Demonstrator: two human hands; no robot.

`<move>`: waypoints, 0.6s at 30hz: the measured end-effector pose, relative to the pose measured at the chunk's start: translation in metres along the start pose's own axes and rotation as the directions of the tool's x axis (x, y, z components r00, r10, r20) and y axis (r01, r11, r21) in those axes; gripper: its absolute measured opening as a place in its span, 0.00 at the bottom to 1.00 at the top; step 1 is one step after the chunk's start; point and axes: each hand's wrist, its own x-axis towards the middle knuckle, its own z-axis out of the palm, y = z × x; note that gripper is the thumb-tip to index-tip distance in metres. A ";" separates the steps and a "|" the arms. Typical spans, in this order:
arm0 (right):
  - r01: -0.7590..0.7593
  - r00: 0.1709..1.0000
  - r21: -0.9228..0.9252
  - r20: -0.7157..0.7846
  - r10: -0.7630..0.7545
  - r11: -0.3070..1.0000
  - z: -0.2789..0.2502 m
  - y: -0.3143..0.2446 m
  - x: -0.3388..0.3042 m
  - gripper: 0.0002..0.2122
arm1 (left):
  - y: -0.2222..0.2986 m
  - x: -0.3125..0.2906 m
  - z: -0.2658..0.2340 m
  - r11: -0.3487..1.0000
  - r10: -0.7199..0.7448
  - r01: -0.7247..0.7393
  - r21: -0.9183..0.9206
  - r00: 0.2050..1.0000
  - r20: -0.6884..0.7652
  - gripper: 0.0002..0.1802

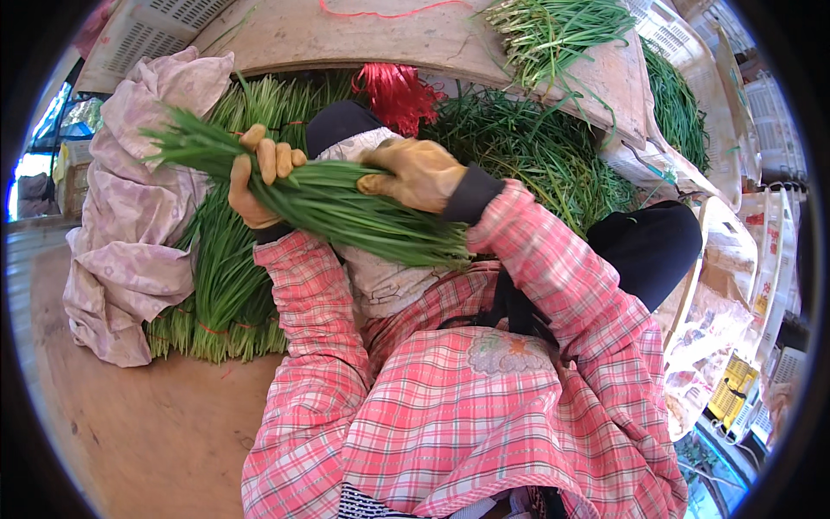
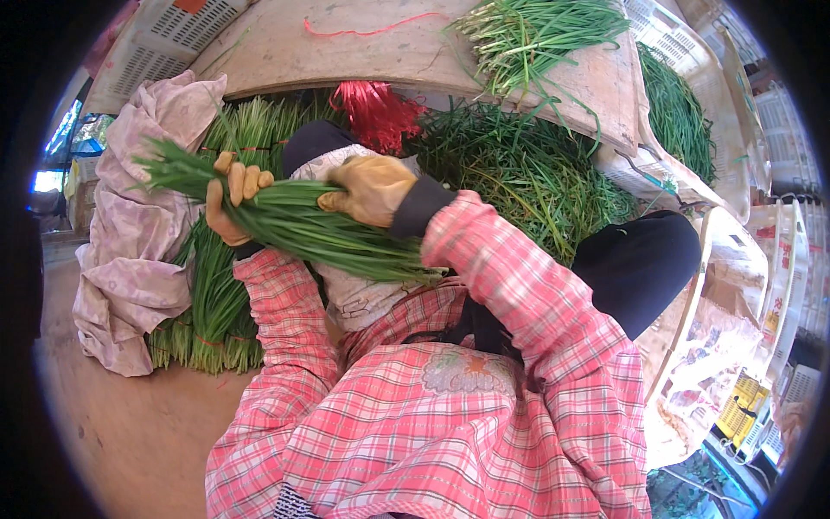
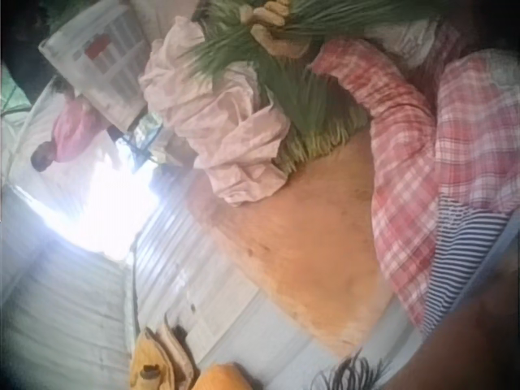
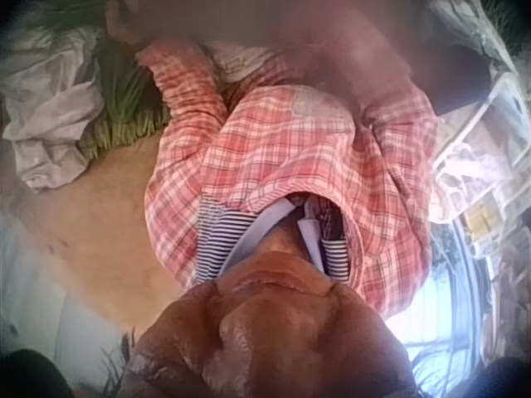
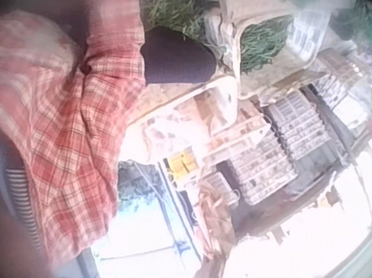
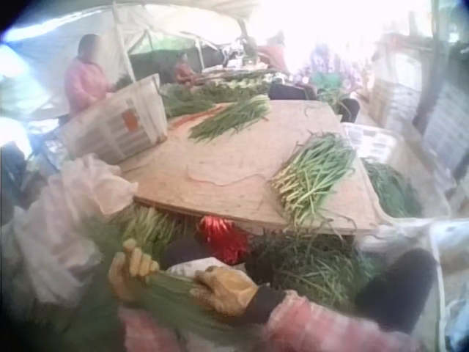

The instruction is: The person holds a bundle of green onions while removing wilted outer leaves and debris by hand.

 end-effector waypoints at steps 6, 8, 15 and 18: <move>-0.047 0.971 -0.351 -0.235 -0.039 0.935 0.000 0.013 -0.086 0.41 | 0.005 -0.021 -0.017 0.997 0.036 -0.077 -0.025 0.700 -0.713 0.13; -0.335 0.942 -0.176 -0.074 0.327 0.926 0.000 0.021 -0.095 0.36 | 0.007 -0.026 -0.020 0.995 0.009 -0.083 -0.053 0.615 -0.788 0.13; -0.348 0.824 0.448 -0.272 0.497 0.823 -0.060 0.009 -0.068 0.22 | 0.039 -0.035 -0.023 0.995 -0.089 0.090 -0.050 0.505 -0.859 0.15; -0.297 0.707 0.355 -0.543 0.454 0.887 -0.062 0.041 -0.058 0.21 | 0.031 -0.047 -0.046 0.972 -0.034 0.228 0.056 0.373 -0.927 0.17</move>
